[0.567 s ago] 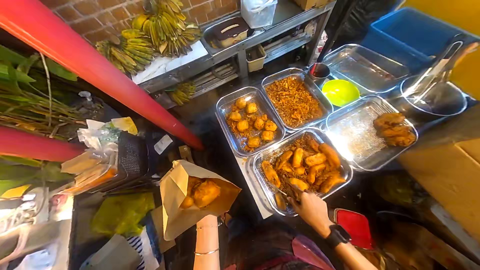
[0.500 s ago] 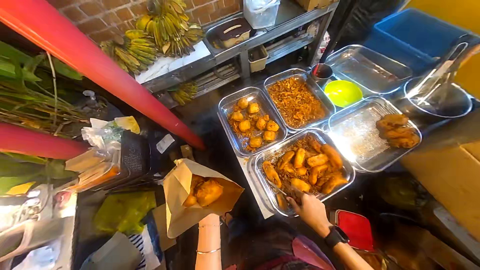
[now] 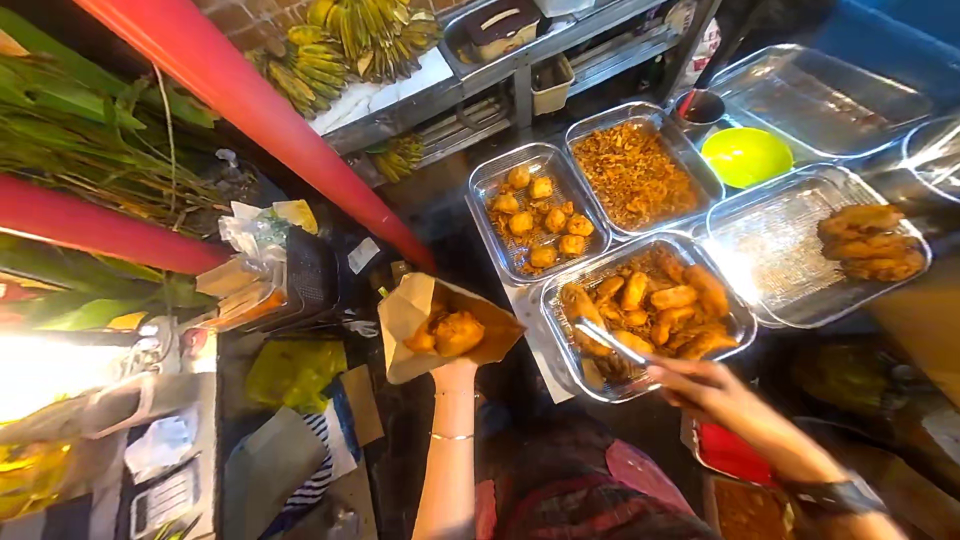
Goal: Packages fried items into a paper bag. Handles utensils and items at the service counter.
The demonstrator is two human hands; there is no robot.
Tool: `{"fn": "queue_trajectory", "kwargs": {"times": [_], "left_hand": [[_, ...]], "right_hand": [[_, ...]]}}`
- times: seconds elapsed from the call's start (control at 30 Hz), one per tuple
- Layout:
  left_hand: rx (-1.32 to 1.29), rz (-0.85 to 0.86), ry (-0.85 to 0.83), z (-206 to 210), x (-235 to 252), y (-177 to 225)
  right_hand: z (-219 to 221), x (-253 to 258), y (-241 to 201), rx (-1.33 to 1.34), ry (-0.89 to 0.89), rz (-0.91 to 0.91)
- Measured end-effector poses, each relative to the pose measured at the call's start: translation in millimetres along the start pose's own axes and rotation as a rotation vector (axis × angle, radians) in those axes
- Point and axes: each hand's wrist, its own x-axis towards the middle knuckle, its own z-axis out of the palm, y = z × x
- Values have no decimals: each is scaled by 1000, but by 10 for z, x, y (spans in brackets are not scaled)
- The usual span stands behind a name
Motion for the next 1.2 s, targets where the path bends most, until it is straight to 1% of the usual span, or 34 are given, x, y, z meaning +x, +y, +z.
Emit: {"fn": "queue_trajectory", "kwargs": {"times": [0.03, 0.1, 0.2, 0.27, 0.33, 0.4, 0.47, 0.5, 0.53, 0.57, 0.6, 0.63, 0.67, 0.7, 0.73, 0.77, 0.8, 0.87, 0.9, 0.93, 0.97, 1.0, 1.03, 1.07, 1.1, 1.13, 1.17, 1.2], "left_hand": [[-37, -63, -13, 10, 37, -7], [-42, -112, -34, 22, 81, -39], [38, -82, -22, 94, 46, -141], [113, -76, 8, 153, -50, -197], [215, -60, 11, 171, -158, -234], [337, -30, -2, 208, -237, -259], [526, 106, -99, 210, -292, -288], [504, 171, -164, 113, -194, -328], [403, 179, -224, 46, -87, -346], [272, 137, -222, -3, 22, -368], [225, 127, -186, -47, 79, -371], [270, 160, -167, -151, 107, -372], [382, 201, -188, -285, 97, -362], [545, 242, -196, -394, 38, -338], [760, 289, -178, -428, -100, -278], [963, 273, -233, -479, -266, -155], [1044, 243, -249, -488, -349, -83], [910, 223, -197, -511, -246, -101], [869, 232, -211, -511, -220, -116], [907, 264, -259, -454, -310, -100], [977, 305, -300, -335, -463, -67], [980, 324, -281, -189, -587, -50], [903, 306, -256, -42, -656, -38], [750, 284, -208, 56, -645, -20], [517, 230, -177, 118, -577, -5], [327, 212, -216, 12, -396, -1], [227, 213, -216, -102, -260, -7], [233, 234, -217, -238, -121, -2]], "right_hand": [[-146, -179, -278, 41, -77, -16], [-362, -415, -789, 62, -234, -46], [-455, -495, -1466, 2, -449, -39], [-390, -412, -1770, -91, -495, 5], [-258, -275, -1966, -162, -512, 9], [-74, -135, -2081, -184, -516, 17], [166, -10, -2111, -164, -490, 19], [302, 38, -2112, -146, -459, 19], [441, 84, -2094, -120, -437, 9], [588, 117, -2062, -86, -418, -7], [736, 143, -2012, -56, -410, -34], [885, 160, -1948, -28, -400, -62], [1022, 165, -1893, 5, -396, -71], [1154, 165, -1854, 53, -388, -62], [1272, 172, -1833, 111, -388, -44], [1372, 196, -1828, 177, -378, -20], [1451, 241, -1828, 243, -358, 12], [1529, 335, -1835, 331, -327, 88], [1510, 354, -1845, 309, -343, 103], [1440, 338, -1867, 230, -388, 93], [1324, 283, -1896, 115, -439, 67], [1174, 196, -1908, 0, -468, 31], [991, 81, -1899, -90, -480, -6], [782, -46, -1850, -143, -472, -47], [545, -179, -1770, -152, -453, -87], [292, -311, -1658, -129, -407, -121], [41, -439, -1513, -92, -315, -131], [-200, -545, -1335, -81, -176, -124]]}}
